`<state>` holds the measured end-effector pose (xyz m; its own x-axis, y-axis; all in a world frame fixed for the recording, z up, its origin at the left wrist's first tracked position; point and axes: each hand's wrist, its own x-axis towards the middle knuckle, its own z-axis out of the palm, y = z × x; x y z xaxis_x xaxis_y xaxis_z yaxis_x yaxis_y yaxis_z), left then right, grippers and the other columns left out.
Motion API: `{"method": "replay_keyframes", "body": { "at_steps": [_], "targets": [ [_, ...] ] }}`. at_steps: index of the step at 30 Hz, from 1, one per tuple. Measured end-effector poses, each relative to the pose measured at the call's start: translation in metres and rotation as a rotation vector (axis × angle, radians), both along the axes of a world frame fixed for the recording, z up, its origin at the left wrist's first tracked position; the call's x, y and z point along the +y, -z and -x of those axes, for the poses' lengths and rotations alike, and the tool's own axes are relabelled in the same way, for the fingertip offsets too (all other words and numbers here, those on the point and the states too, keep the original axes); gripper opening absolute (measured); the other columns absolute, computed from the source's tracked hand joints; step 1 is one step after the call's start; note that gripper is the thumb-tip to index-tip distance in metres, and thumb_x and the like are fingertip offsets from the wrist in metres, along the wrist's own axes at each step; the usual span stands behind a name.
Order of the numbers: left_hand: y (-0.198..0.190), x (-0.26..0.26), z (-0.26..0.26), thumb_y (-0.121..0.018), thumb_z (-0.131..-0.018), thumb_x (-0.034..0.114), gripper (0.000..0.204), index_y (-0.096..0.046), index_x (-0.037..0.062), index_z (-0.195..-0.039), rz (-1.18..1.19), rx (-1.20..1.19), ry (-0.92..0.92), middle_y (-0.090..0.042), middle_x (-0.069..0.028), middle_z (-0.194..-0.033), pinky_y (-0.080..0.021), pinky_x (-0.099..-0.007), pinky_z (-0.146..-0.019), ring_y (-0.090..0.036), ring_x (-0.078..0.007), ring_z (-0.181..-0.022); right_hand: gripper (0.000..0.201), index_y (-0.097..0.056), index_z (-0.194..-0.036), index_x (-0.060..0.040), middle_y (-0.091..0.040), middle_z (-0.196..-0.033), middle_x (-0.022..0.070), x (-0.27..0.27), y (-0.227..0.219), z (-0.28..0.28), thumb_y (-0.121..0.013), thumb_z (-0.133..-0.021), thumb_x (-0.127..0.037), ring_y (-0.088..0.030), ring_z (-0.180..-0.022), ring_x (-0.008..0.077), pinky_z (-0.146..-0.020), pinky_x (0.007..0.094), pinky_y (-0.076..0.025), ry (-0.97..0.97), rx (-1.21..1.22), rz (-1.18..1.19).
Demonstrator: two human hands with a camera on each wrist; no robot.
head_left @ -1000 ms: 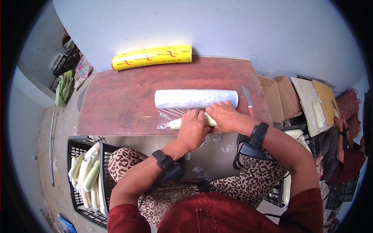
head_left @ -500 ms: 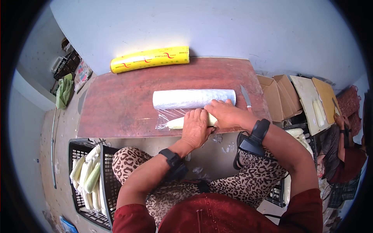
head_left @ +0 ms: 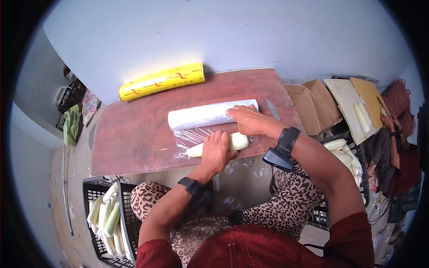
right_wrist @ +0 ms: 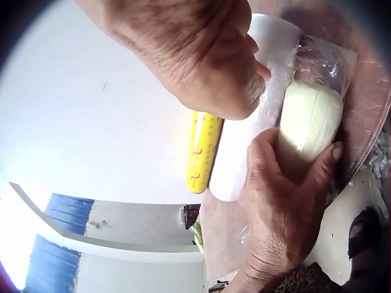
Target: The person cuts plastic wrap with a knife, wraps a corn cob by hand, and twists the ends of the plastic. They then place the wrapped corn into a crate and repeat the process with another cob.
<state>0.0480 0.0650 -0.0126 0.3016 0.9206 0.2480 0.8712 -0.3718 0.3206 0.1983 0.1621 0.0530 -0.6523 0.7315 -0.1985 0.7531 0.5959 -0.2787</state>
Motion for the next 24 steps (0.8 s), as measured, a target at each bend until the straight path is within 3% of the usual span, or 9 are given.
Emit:
{"method": "replay_keyframes", "body": {
  "at_steps": [4,10,13,19,20,24],
  "targets": [
    [0.001,-0.001,0.002,-0.080,-0.067,0.026,0.050,-0.050,0.0036,-0.101,0.020,-0.019,0.022,-0.052,-0.0123,-0.101,-0.040,-0.0413,-0.084,-0.051,-0.0309,-0.097,0.052,-0.048,-0.129,0.0012,-0.054,-0.118,0.0170,0.006,0.002,-0.006,-0.051,-0.078,0.004,-0.051,-0.116,0.0337,-0.093,0.0460,-0.039,-0.010,0.043,-0.018],
    [-0.005,0.008,0.005,-0.078,-0.070,0.031,0.049,-0.052,0.0022,-0.100,0.174,-0.047,0.009,-0.056,-0.0158,-0.102,-0.043,-0.0443,-0.086,-0.054,-0.0342,-0.101,0.050,-0.048,-0.129,0.0021,-0.051,-0.125,0.0166,0.009,0.011,-0.015,-0.062,-0.084,-0.014,-0.046,-0.124,0.0321,-0.098,0.0464,-0.037,-0.037,0.166,-0.039],
    [-0.005,0.014,0.011,-0.079,-0.070,0.032,0.054,-0.052,0.0005,-0.104,0.125,-0.090,0.067,-0.057,-0.0184,-0.101,-0.048,-0.0450,-0.081,-0.058,-0.0379,-0.097,0.056,-0.047,-0.131,0.0005,-0.050,-0.129,0.0165,0.003,0.003,-0.015,-0.066,-0.082,-0.020,-0.043,-0.126,0.0311,-0.101,0.0487,-0.035,-0.055,0.127,0.011],
    [-0.007,0.016,0.015,-0.078,-0.071,0.038,0.058,-0.052,0.0013,-0.108,0.196,-0.072,0.073,-0.057,-0.0173,-0.104,-0.049,-0.0446,-0.083,-0.058,-0.0373,-0.099,0.058,-0.048,-0.131,-0.0068,-0.052,-0.122,0.0148,-0.019,-0.014,-0.013,-0.071,-0.080,-0.024,-0.046,-0.121,0.0307,-0.097,0.0502,-0.035,-0.121,-0.016,0.173],
    [-0.006,0.016,0.015,-0.078,-0.071,0.038,0.057,-0.052,0.0010,-0.106,0.192,-0.068,0.072,-0.057,-0.0180,-0.103,-0.049,-0.0446,-0.083,-0.058,-0.0372,-0.098,0.054,-0.051,-0.126,-0.0082,-0.052,-0.123,0.0124,-0.023,-0.004,-0.017,-0.072,-0.079,-0.023,-0.047,-0.120,0.0308,-0.094,0.0532,-0.035,-0.113,-0.004,0.120],
    [-0.006,0.015,0.015,-0.079,-0.069,0.039,0.057,-0.051,0.0006,-0.102,0.177,-0.052,0.067,-0.058,-0.0193,-0.100,-0.049,-0.0446,-0.082,-0.058,-0.0371,-0.097,0.040,-0.057,-0.111,-0.0070,-0.061,-0.112,0.0141,-0.017,0.011,-0.022,-0.073,-0.077,-0.018,-0.057,-0.107,0.0309,-0.087,0.0478,-0.043,-0.087,-0.143,0.120]
  ]
}}
